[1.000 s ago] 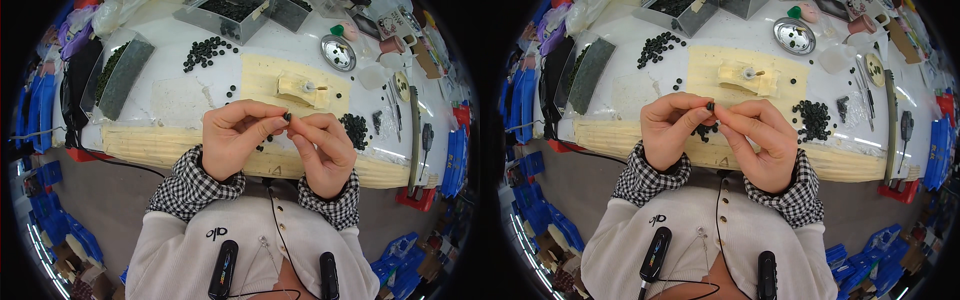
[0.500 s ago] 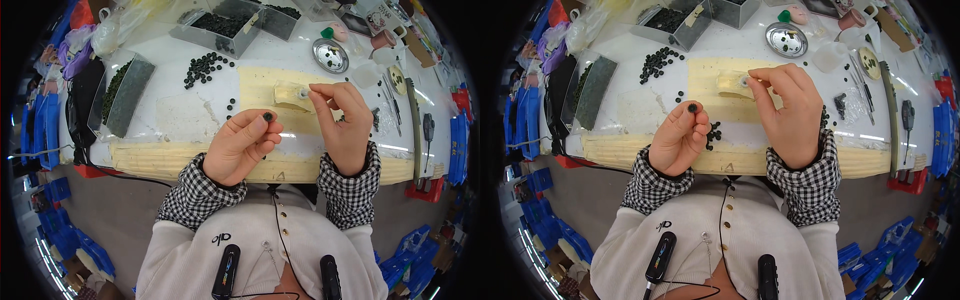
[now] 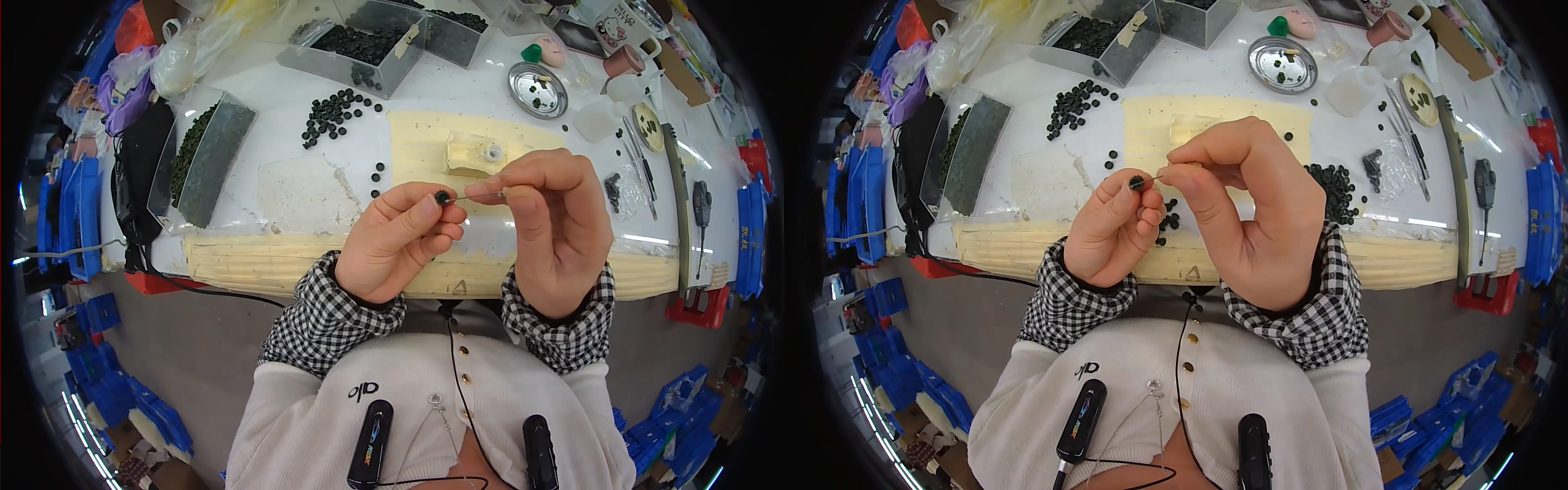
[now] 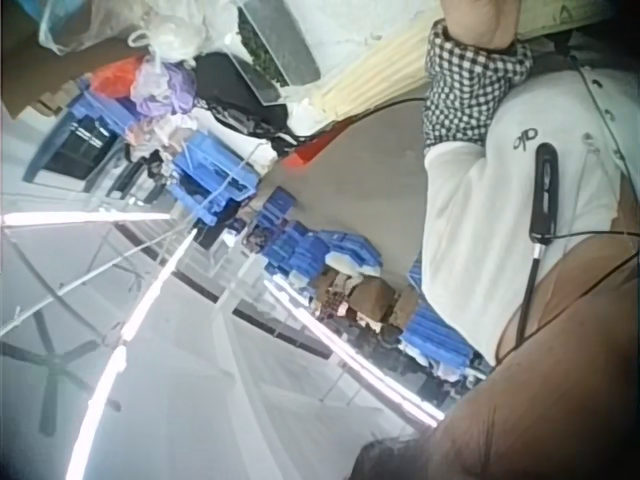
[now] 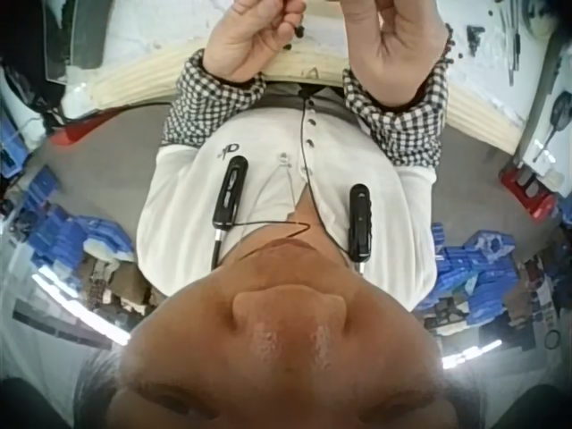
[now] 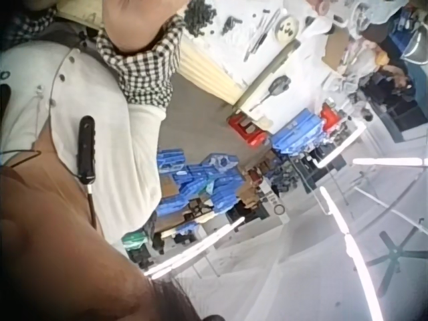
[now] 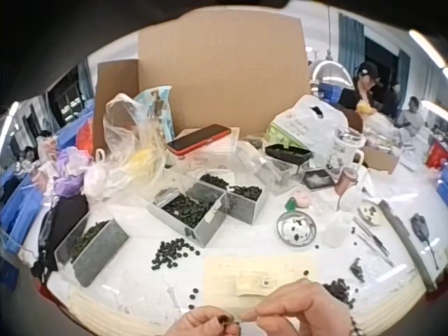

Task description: Assembling or inspecting small black plastic components using a wooden jig on a workbench.

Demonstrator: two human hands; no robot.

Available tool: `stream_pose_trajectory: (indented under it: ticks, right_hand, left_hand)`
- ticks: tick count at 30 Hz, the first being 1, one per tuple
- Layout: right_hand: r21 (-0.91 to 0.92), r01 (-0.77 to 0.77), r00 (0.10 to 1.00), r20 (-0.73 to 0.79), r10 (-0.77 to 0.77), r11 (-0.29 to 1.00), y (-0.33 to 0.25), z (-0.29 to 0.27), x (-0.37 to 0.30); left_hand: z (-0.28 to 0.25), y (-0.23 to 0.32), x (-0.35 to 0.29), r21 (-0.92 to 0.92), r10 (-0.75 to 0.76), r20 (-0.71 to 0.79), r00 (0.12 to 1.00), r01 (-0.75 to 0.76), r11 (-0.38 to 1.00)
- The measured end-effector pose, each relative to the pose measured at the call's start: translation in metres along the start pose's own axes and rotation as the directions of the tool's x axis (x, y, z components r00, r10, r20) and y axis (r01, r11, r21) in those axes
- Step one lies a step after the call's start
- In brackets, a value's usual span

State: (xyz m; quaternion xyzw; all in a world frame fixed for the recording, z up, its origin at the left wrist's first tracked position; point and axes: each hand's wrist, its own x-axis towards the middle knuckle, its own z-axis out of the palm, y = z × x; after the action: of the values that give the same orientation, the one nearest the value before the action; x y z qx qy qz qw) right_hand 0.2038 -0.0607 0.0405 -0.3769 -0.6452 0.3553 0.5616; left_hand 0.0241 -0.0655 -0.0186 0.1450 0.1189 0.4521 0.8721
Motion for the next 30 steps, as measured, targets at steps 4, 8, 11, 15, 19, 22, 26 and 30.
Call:
stream_pose_trajectory:
  ticks: [4, 8, 11, 15, 19, 22, 26, 30]
  right_hand:
    - [0.062, -0.028, 0.999, -0.023, 0.03, 0.998, 0.001, 0.0049, -0.001]
    - [0.009, -0.027, 1.0, -0.007, 0.027, 1.0, 0.0004, 0.0038, 0.0002]
    - [-0.04, -0.021, 1.0, 0.015, 0.021, 0.999, -0.0001, 0.0018, 0.0007]
    - [0.005, -0.001, 1.0, -0.005, 0.001, 1.0, 0.0024, 0.0045, 0.0008]
    - [-0.021, 0.004, 1.0, -0.001, -0.004, 1.0, 0.0018, 0.0048, 0.0014]
    - [-0.054, 0.009, 1.0, 0.006, -0.009, 0.998, 0.0008, 0.0045, 0.0021]
    - [-0.056, 0.008, 1.0, 0.002, -0.008, 0.998, 0.0011, 0.0041, 0.0019]
    - [-0.055, 0.008, 1.0, 0.027, -0.007, 0.998, 0.0022, 0.0022, 0.0014]
  left_hand:
    - [-0.0004, -0.0009, 0.0001, -0.001, 0.005, 0.017, 1.0, -0.005, 1.0]
    - [-0.0013, -0.0014, 0.0003, 0.0, 0.008, 0.023, 1.0, -0.008, 1.0]
    - [-0.0022, -0.0013, 0.0003, 0.008, 0.005, 0.024, 1.0, -0.005, 1.0]
    - [-0.0008, -0.0011, 0.0004, 0.001, 0.003, 0.018, 1.0, -0.003, 1.0]
    - [-0.0008, -0.0016, 0.0008, -0.005, 0.005, 0.014, 1.0, -0.005, 1.0]
    - [-0.0013, -0.0013, 0.0009, -0.005, 0.003, 0.014, 1.0, -0.003, 1.0]
    - [0.0001, -0.0012, 0.0008, 0.0, 0.006, 0.006, 1.0, -0.006, 1.0]
    - [-0.0013, -0.0013, 0.0008, -0.011, 0.0, 0.008, 1.0, 0.0, 1.0]
